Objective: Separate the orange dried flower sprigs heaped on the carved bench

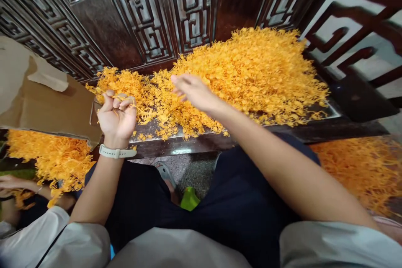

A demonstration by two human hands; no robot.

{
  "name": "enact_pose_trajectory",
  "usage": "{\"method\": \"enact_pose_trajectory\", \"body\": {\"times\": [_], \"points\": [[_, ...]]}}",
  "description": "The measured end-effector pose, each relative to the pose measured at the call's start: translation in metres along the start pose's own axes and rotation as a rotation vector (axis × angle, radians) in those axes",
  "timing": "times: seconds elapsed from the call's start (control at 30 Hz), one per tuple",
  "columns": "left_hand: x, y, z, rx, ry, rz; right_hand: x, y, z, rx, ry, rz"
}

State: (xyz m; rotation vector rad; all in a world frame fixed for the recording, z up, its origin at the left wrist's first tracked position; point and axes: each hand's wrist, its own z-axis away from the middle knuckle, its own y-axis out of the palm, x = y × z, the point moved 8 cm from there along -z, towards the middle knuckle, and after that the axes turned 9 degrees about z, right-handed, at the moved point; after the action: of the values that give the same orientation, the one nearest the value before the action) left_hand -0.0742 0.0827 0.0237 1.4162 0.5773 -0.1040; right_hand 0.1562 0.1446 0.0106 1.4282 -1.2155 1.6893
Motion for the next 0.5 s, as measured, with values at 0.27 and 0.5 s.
{"method": "enact_pose_trajectory", "body": {"times": [0.27,0.5], "points": [[0.028,0.001,0.001,0.068,-0.07,-0.067,0.0,0.079,0.026,0.466,0.311,-0.787],[0.033,0.006,0.001,0.343,0.059,-0.731,-0.006,0.028,0.005,0.092,0.203,-0.561]]}}
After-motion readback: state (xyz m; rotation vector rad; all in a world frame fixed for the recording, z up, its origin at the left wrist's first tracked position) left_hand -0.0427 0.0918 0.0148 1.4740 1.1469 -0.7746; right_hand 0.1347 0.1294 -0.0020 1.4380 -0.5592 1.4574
